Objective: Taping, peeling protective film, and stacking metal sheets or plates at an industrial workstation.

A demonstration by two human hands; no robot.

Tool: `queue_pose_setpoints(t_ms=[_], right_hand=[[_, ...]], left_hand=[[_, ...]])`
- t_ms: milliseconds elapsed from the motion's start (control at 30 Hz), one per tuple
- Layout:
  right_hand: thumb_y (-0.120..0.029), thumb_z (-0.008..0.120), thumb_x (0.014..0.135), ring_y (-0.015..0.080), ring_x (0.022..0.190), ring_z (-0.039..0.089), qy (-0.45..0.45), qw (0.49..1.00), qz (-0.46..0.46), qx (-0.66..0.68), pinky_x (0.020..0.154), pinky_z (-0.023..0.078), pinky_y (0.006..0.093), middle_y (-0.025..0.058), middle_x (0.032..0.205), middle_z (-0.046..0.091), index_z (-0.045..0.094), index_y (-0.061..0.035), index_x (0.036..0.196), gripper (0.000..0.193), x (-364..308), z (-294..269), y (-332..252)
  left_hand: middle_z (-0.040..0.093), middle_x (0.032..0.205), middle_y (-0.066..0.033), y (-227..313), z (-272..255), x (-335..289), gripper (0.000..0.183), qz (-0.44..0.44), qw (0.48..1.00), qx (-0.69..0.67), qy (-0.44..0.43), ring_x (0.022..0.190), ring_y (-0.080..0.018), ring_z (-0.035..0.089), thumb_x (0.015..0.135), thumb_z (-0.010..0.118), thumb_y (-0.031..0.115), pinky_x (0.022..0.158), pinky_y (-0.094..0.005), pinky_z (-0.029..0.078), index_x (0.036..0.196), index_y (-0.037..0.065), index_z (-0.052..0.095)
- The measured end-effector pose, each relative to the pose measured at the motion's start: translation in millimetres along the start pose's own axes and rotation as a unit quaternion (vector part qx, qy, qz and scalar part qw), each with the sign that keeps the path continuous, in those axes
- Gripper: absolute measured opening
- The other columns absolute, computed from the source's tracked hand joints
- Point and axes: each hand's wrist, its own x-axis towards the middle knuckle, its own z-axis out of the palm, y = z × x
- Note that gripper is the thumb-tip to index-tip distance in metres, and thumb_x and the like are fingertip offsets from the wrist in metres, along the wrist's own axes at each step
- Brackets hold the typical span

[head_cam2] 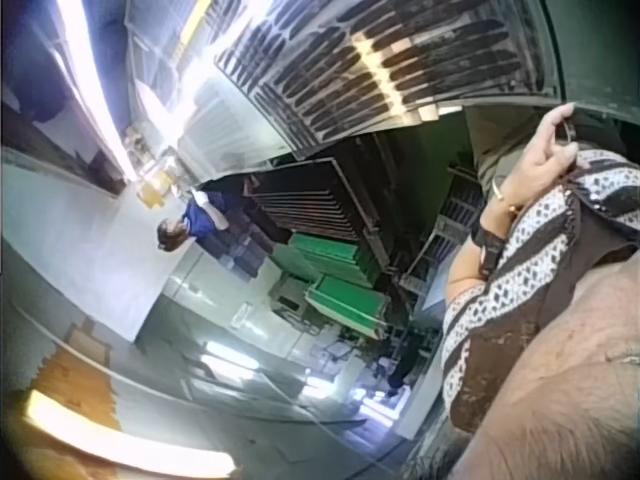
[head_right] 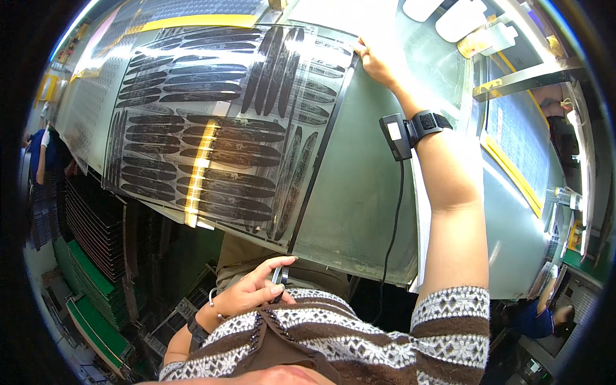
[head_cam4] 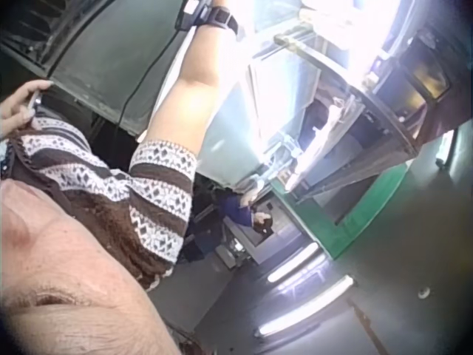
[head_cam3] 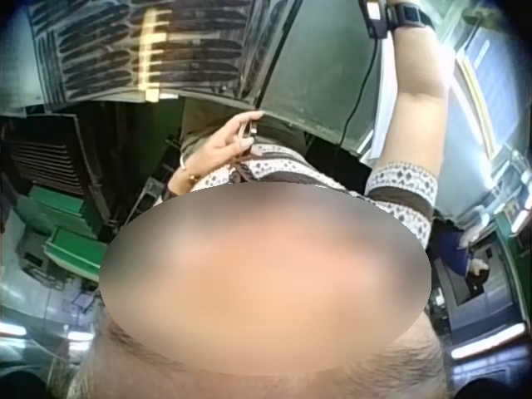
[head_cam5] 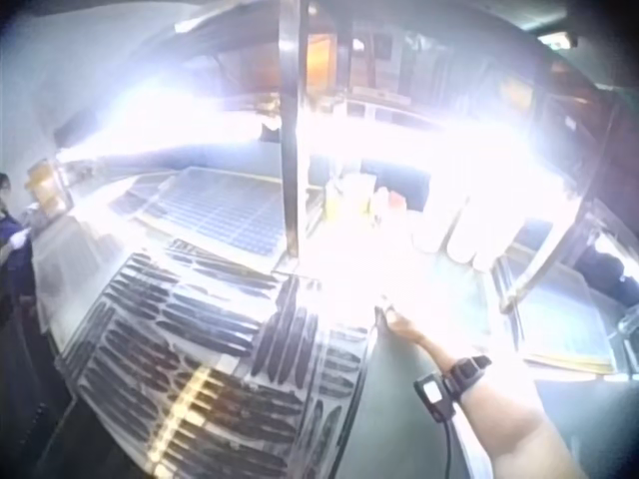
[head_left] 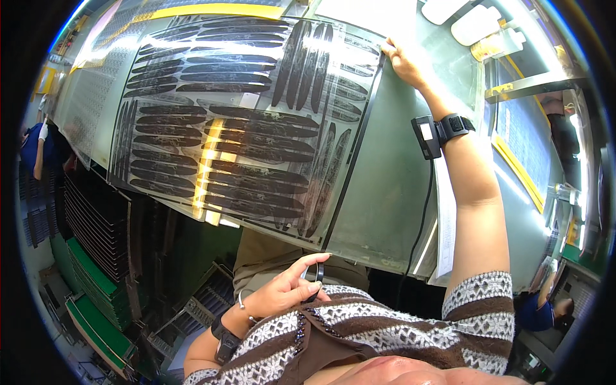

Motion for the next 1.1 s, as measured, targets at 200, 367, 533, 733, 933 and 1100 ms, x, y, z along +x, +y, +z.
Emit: queue_pose_setpoints(t_ms=[200, 367, 533, 733, 933, 1100], right_hand=[[-0.025, 0.058, 0.094, 0.0365, 0.083, 0.063, 0.037, 0.999, -0.034, -0.005, 0.074, 0.050, 0.0413, 0.0181, 0.090, 0.066, 0.062, -0.0069, 0.104, 0.021, -1.8, 3.8, 6.0], [-0.026, 0.058, 0.094, 0.0368, 0.082, 0.063, 0.044, 0.999, -0.032, -0.008, 0.073, 0.050, 0.0411, 0.0176, 0.088, 0.066, 0.062, -0.0081, 0.103, 0.020, -5.7, 6.4, 5.4], [-0.030, 0.060, 0.093, 0.0354, 0.083, 0.064, 0.035, 0.999, 0.014, -0.024, 0.074, 0.050, 0.0410, 0.0165, 0.085, 0.065, 0.059, -0.0086, 0.101, 0.022, -6.2, 8.1, 1.6], [-0.027, 0.062, 0.088, 0.0333, 0.087, 0.063, 0.054, 0.998, 0.017, -0.002, 0.075, 0.049, 0.0421, 0.0171, 0.094, 0.065, 0.060, -0.0076, 0.105, 0.025, -0.8, 4.2, 2.5], [-0.018, 0.059, 0.086, 0.0314, 0.088, 0.062, 0.060, 0.998, 0.029, -0.012, 0.075, 0.050, 0.0421, 0.0182, 0.098, 0.065, 0.063, -0.0064, 0.104, 0.022, -5.9, -8.2, -2.4], [-0.014, 0.056, 0.084, 0.0332, 0.088, 0.062, 0.075, 0.997, 0.025, 0.017, 0.077, 0.050, 0.0432, 0.0203, 0.098, 0.065, 0.064, -0.0033, 0.103, 0.023, -9.6, 8.0, -6.0]], left_hand=[[0.069, 0.101, -0.0084, -5.2, -4.2, 0.6, 0.059, -0.008, 1.000, 0.003, -0.001, 0.083, -0.0063, 0.058, 0.102, 0.049, 0.021, 0.069, -0.0203, 0.044, 0.151, 0.012, 0.019], [0.069, 0.100, -0.0069, -9.1, -3.6, -1.6, 0.059, -0.010, 1.000, 0.009, 0.000, 0.078, -0.0046, 0.057, 0.102, 0.049, 0.023, 0.062, -0.0186, 0.041, 0.152, 0.013, 0.019], [0.069, 0.101, -0.0073, -17.3, -7.0, 1.4, 0.062, -0.008, 0.999, -0.040, -0.003, 0.080, -0.0053, 0.058, 0.102, 0.050, 0.027, 0.061, -0.0183, 0.042, 0.152, 0.015, 0.017], [0.069, 0.096, -0.0080, -13.0, -10.4, 3.7, 0.062, 0.000, 1.000, -0.008, 0.004, 0.078, -0.0060, 0.059, 0.101, 0.051, 0.024, 0.059, -0.0183, 0.044, 0.152, 0.014, 0.017], [0.069, 0.090, -0.0075, -15.8, -15.6, 9.1, 0.062, -0.003, 1.000, -0.003, -0.006, 0.071, -0.0055, 0.058, 0.100, 0.052, 0.025, 0.055, -0.0182, 0.044, 0.151, 0.013, 0.018], [0.068, 0.088, -0.0078, -17.7, -18.8, 10.0, 0.062, -0.025, 0.999, -0.034, 0.000, 0.074, -0.0075, 0.061, 0.100, 0.052, 0.026, 0.055, -0.0183, 0.046, 0.151, 0.014, 0.018]])
